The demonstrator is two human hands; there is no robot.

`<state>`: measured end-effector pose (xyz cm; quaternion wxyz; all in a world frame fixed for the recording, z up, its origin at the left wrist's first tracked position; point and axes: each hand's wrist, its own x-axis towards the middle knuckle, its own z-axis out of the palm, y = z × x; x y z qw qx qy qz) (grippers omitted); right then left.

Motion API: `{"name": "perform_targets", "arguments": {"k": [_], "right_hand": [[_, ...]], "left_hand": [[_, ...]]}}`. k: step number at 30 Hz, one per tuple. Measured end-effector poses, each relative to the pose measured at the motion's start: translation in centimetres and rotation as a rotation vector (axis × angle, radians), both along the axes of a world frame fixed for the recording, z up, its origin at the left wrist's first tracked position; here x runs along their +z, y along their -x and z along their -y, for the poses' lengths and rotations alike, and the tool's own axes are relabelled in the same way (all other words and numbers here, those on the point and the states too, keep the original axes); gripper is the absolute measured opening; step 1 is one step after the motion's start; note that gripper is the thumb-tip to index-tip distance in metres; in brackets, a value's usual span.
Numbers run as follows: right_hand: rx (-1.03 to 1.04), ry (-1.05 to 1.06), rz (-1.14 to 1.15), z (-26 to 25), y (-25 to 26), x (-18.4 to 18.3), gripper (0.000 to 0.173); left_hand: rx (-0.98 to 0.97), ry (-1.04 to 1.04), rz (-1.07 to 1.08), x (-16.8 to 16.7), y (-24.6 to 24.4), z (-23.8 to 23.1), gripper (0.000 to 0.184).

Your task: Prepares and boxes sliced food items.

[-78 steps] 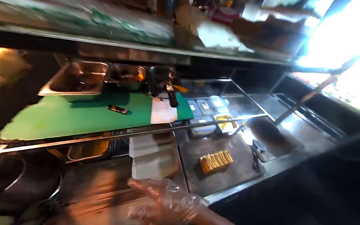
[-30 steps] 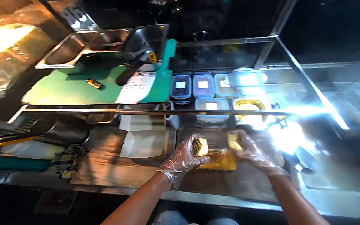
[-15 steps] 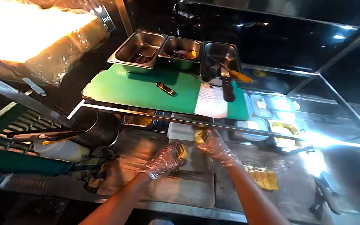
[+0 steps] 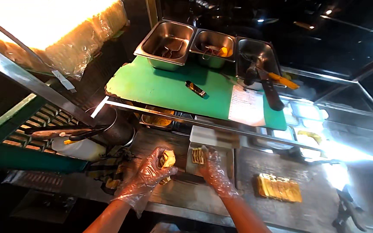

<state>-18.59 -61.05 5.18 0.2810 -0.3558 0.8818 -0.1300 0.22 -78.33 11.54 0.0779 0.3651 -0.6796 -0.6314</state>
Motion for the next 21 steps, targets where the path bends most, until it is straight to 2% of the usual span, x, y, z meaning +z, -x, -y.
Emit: {"name": "perform_targets", "arguments": {"k": [3,5,7,9,10,11,13,15,16,18,21], "right_hand": [[-0.130,-0.131,0.095,-0.7,-0.3,0.5,0.085],[-0.192,-0.081,0.164,0.0,0.0,0.1,0.079],[-0.188,-0.036,0.179,0.9,0.0,-0.3,0.075],[-0.171,-0.049,0.195,1.2,-0.3,0.0,0.078],[-0.176,-0.049,0.203,1.0,-0.3,0.4,0.080],[-0.194,-0.039,0.203,0.5,-0.3,0.9,0.080],[-0.235,0.052,0.116,-1.8,-0.6,1.5,0.071],[-0.247,0.310,-0.088,-5.8,-1.6,1.1,0.054],[-0.255,0.440,-0.162,-7.9,-2.0,1.0,0.047],[-0.280,0.602,-0.226,-11.7,-2.8,0.7,0.040],[-0.305,0.711,-0.232,-15.3,-3.6,0.3,0.037]], "left_hand": [[-0.159,0.068,0.100,2.4,4.1,-0.3,0.066],[-0.275,0.226,0.199,4.6,8.7,-0.8,0.066],[-0.390,0.346,0.287,5.8,13.6,-1.5,0.057],[-0.586,0.442,0.384,4.3,17.3,-1.8,0.044],[-0.689,0.490,0.443,3.0,18.8,-1.9,0.043],[-0.715,0.531,0.484,1.5,20.3,-1.9,0.045],[-0.534,0.641,0.496,-0.8,22.2,-2.6,0.054],[-0.421,0.771,0.527,-2.3,23.4,-2.9,0.083],[-0.427,0.786,0.556,-2.2,23.4,-3.0,0.094],[-0.482,0.785,0.613,-1.2,22.4,-3.4,0.090],[-0.462,0.817,0.665,-1.0,21.3,-4.1,0.081]]}}
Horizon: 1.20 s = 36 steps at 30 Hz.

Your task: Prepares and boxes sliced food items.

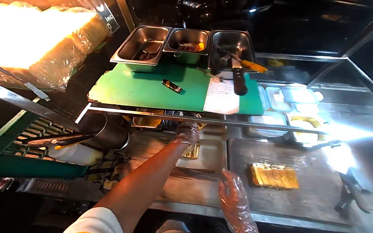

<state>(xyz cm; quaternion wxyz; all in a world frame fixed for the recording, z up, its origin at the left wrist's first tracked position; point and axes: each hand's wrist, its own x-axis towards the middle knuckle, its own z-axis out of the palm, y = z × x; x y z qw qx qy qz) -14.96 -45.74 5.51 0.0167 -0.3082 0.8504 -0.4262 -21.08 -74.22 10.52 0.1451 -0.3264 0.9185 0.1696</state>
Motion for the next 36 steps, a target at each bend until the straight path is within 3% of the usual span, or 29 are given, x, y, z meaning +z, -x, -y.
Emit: {"name": "perform_targets", "arguments": {"k": [3,6,10,13,17,21,25,28,32,36], "right_hand": [[0.010,0.034,0.022,-1.6,0.2,-0.2,0.037],[0.001,0.065,0.041,-2.9,1.0,-0.6,0.037],[0.007,0.098,0.078,-4.6,2.1,-0.8,0.037],[0.044,0.109,0.124,-5.6,2.8,-1.3,0.035],[0.101,0.096,0.111,-4.9,3.7,-1.3,0.035],[0.137,0.080,0.104,-3.4,4.1,-0.6,0.034],[0.176,0.063,0.105,-0.4,3.9,0.9,0.033],[0.196,0.058,0.034,3.9,5.7,2.6,0.031],[0.239,-0.248,0.013,11.4,10.4,5.6,0.034],[0.288,-0.658,0.161,18.9,13.8,5.6,0.048]], "left_hand": [[0.065,0.030,-0.007,0.6,-0.4,-0.5,0.070],[0.173,-0.021,0.012,2.4,-2.1,-1.3,0.088],[0.373,-0.087,-0.028,3.4,-6.8,-4.0,0.076],[0.327,-0.058,0.126,1.4,-9.0,-6.5,0.083],[0.243,0.028,0.331,0.1,-8.4,-8.6,0.084],[0.204,0.055,0.329,-0.4,-8.3,-8.4,0.073],[0.168,0.080,0.263,-1.7,-9.3,-7.4,0.059],[0.037,0.049,0.108,-2.5,-10.6,-6.8,0.050],[-0.055,0.026,-0.028,-3.3,-12.2,-5.8,0.033],[-0.086,-0.020,0.023,-1.1,-13.0,-4.4,0.036]]}}
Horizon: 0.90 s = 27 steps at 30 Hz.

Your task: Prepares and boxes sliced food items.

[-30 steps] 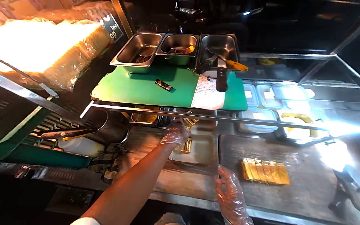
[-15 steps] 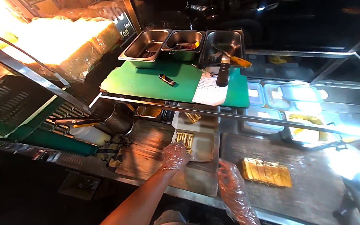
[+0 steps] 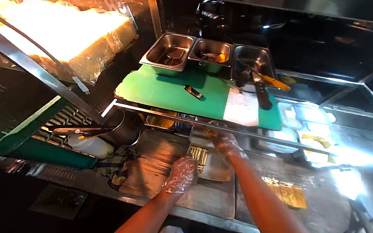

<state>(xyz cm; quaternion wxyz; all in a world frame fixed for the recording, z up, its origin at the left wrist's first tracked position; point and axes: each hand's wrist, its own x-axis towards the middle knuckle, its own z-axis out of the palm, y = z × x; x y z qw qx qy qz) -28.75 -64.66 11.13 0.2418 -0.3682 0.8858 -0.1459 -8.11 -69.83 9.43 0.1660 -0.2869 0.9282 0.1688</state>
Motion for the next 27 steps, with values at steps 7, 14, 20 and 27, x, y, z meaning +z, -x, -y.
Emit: {"name": "perform_targets", "arguments": {"k": [7,14,20,27], "right_hand": [[-0.173,0.026,0.064,4.5,-3.0,-2.7,0.054],[-0.180,0.055,0.058,3.2,-5.8,-1.2,0.053],[-0.079,0.422,0.384,-7.8,-6.8,3.7,0.060],[-0.317,0.319,0.283,-31.6,5.9,-3.3,0.034]], "left_hand": [[-0.012,-0.064,-0.051,-1.5,-1.7,1.1,0.044],[0.115,-0.165,-0.321,-1.0,-2.3,0.1,0.040],[0.274,-0.946,-0.707,1.4,-1.2,-9.1,0.035],[0.019,-0.883,-0.410,-0.5,5.3,-21.2,0.022]]}}
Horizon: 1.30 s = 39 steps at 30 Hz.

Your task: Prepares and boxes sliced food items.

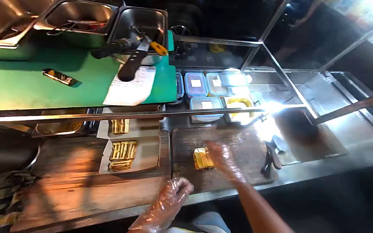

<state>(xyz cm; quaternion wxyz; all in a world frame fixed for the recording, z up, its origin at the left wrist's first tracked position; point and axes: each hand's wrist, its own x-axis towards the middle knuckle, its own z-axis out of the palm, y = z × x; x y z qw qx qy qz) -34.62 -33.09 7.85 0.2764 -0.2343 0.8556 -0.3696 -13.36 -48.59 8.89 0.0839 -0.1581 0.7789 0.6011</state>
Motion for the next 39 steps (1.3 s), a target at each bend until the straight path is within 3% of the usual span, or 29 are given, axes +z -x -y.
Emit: {"name": "perform_targets", "arguments": {"k": [2,5,8,11,19,22,25,29,32,37,39], "right_hand": [[0.044,-0.292,-0.046,-4.4,4.7,-1.5,0.032],[0.371,-0.491,-0.067,-4.7,7.2,-2.6,0.044],[0.555,-0.544,-0.082,-2.9,6.8,-3.5,0.068],[0.601,-0.560,-0.027,-2.7,7.1,-3.6,0.064],[0.633,-0.453,0.019,-4.0,8.7,-4.3,0.041],[0.673,-0.337,0.119,-5.0,10.3,-3.9,0.030],[0.648,-0.254,0.259,-6.5,12.7,-4.5,0.029],[0.474,-0.060,0.415,-9.0,13.9,-4.5,0.028],[0.358,0.060,0.517,-9.9,13.6,-3.5,0.024],[0.156,0.148,0.719,-9.5,12.3,-3.6,0.029],[0.076,0.186,0.756,-9.0,11.5,-3.8,0.030]], "left_hand": [[0.004,0.138,0.043,-0.7,2.7,-2.5,0.029],[-0.234,0.515,0.138,-1.7,7.1,-5.9,0.050],[-0.403,0.696,0.345,-2.6,10.4,-8.0,0.059],[-0.414,0.761,0.415,-3.1,11.0,-8.7,0.055],[-0.343,0.713,0.432,-3.4,10.0,-9.4,0.059],[-0.098,0.580,0.286,-3.7,8.8,-9.8,0.053],[0.232,0.370,0.175,-3.4,8.3,-10.3,0.040],[0.414,0.127,0.172,-3.5,8.1,-10.4,0.033],[0.414,0.019,0.183,-3.7,8.6,-10.9,0.037],[0.237,0.099,0.355,-3.1,12.2,-11.9,0.080],[0.248,0.073,0.374,-2.9,13.9,-12.0,0.075]]}}
